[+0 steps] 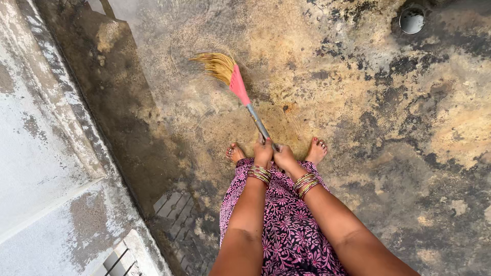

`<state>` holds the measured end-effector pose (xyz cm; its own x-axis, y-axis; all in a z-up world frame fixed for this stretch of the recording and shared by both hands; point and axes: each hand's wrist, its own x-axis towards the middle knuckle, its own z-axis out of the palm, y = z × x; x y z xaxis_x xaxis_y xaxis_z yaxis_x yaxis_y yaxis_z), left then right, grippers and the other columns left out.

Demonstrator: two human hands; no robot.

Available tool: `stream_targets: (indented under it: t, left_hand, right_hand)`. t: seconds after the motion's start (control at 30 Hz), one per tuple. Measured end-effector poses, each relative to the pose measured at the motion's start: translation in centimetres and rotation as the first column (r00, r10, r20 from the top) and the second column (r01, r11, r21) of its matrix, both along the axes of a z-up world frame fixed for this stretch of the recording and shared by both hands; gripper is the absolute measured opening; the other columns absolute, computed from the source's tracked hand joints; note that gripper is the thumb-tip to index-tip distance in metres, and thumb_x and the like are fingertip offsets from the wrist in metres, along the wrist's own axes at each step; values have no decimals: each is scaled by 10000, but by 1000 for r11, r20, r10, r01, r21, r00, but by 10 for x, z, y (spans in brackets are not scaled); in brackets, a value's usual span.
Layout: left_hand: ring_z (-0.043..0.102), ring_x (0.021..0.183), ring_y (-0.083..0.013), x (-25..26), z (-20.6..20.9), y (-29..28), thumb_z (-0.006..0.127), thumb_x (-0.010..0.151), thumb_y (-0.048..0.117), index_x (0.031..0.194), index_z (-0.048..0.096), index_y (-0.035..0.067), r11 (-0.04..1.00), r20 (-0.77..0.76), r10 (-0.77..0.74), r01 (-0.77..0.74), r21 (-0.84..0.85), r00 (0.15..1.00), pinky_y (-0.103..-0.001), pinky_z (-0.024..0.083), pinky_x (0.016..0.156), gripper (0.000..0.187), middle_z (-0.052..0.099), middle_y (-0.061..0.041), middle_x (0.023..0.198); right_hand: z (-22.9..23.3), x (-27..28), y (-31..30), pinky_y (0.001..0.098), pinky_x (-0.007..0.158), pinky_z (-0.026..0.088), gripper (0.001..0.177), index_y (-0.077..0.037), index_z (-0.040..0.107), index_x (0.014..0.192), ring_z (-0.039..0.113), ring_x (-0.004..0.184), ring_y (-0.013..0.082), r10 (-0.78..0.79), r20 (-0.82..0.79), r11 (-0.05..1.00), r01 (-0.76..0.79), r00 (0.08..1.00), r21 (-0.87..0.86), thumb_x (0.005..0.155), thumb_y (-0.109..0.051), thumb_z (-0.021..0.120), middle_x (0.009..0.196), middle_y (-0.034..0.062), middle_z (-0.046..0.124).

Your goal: The person sweeps water and debris across a concrete surface toward a drain using a broom.

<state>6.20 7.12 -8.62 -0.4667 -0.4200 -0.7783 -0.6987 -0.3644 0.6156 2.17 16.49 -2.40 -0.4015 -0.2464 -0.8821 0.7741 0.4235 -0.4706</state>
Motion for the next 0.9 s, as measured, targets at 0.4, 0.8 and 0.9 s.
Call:
stream_targets:
  t: [0.4, 0.8, 0.9]
  left_hand:
    - [695, 876, -440, -56, 26, 69, 610, 944, 295, 1498, 469, 108, 676, 207, -685, 716, -176, 698, -501, 545, 806, 602, 705, -289, 937]
    - [695, 946, -146, -33, 63, 44, 579, 1044, 125, 1484, 513, -9, 887, -380, -453, 450, -103, 806, -331, 559, 837, 465, 734, -130, 1114]
    - [532, 728, -78, -29, 77, 27, 557, 1063, 166, 1521, 541, 41, 963, -174, -214, 237, 125, 961, -270, 489, 654, 475, 670, -23, 930]
  right_hand:
    - [-57, 44, 65, 244, 610, 473, 258, 33, 662, 1185, 605, 742, 93, -599, -164, 796, 604, 784, -20, 1033, -162, 590, 923, 13, 679]
    - [4, 45, 20, 276, 722, 533, 252, 7, 616, 1214, 632, 859, 108, -710, -316, 687, 717, 629, -118, 1061, -190, 575, 993, 29, 690]
    - [11, 42, 6, 293, 746, 546, 253, -10, 623, 1222, 664, 864, 127, -451, -449, 859, 511, 771, 16, 1017, -158, 623, 979, 60, 720]
